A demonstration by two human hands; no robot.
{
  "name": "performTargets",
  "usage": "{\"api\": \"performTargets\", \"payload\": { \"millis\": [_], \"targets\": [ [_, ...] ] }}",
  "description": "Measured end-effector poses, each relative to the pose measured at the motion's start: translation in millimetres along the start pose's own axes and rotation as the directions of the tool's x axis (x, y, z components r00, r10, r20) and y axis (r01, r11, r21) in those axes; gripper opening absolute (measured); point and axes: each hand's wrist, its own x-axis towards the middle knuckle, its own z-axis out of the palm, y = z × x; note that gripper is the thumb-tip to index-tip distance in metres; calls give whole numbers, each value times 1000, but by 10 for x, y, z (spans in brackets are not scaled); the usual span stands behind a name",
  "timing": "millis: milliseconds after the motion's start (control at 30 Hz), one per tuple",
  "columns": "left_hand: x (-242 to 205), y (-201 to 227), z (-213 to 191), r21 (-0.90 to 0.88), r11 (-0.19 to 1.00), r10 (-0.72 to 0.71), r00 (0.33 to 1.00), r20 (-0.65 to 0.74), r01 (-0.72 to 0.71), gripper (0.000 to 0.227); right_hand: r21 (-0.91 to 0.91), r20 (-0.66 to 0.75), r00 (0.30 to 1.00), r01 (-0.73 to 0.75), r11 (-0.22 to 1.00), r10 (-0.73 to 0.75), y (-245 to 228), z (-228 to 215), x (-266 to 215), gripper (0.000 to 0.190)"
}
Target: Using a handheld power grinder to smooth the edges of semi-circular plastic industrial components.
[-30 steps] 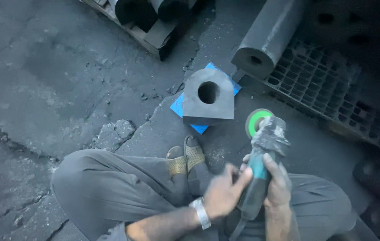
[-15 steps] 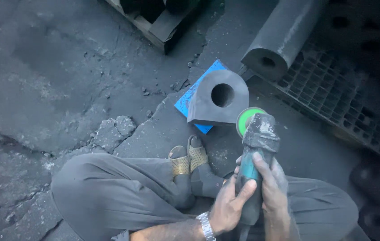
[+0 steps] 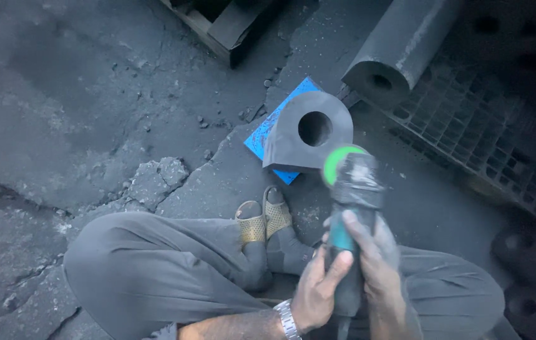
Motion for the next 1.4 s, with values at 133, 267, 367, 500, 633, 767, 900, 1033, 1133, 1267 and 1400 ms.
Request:
{"api": "performTargets", "payload": {
  "millis": [133, 267, 367, 500, 633, 767, 900, 1033, 1133, 1267, 1400],
  "targets": [
    [-24, 41, 1, -91, 996, -9, 998, -65, 3, 65, -218, 17, 997, -70, 974, 76, -165, 117, 7, 32],
    [18, 158, -7, -46, 999, -20, 998, 56, 22, 64, -11, -94, 992, -85, 996, 83, -80, 20, -68, 35],
    [-7, 88, -28, -8, 1000, -16, 996, 92, 17, 64, 37, -141, 986, -88, 995, 92, -1, -9, -84, 37],
    [-64, 65, -45, -61, 992, 108, 992, -64, -111, 68, -134, 61, 996, -63, 989, 72, -41, 127, 57, 37],
    [-25, 1, -55, -184, 983, 5, 995, -103, -24, 68, -242, 76, 994, -64, 968, 85, -183, 263, 59, 38],
    [23, 119, -111, -85, 996, 26, 998, 61, -21, 66, -87, -75, 996, -53, 995, 46, -85, 130, -49, 39],
    [-65, 72, -124, 32, 996, 78, 997, 28, -79, 68, -117, -55, 998, -40, 992, 34, 45, 65, -14, 38],
    [-87, 40, -105, -114, 985, 112, 983, -147, -129, 69, -244, 147, 986, -39, 969, 76, -119, 348, 138, 39],
    [-55, 52, -112, -298, 946, 81, 984, -161, -127, 69, -379, 114, 986, -69, 923, 121, -235, 429, 144, 39],
    [-28, 119, -174, -15, 1000, -11, 999, -46, 10, 67, -171, 4, 997, -80, 982, 82, -191, 308, 21, 39],
    [-76, 112, -142, -156, 988, -4, 999, -50, -4, 66, -208, 21, 994, -101, 973, 108, -152, 299, 37, 39]
  ]
}}
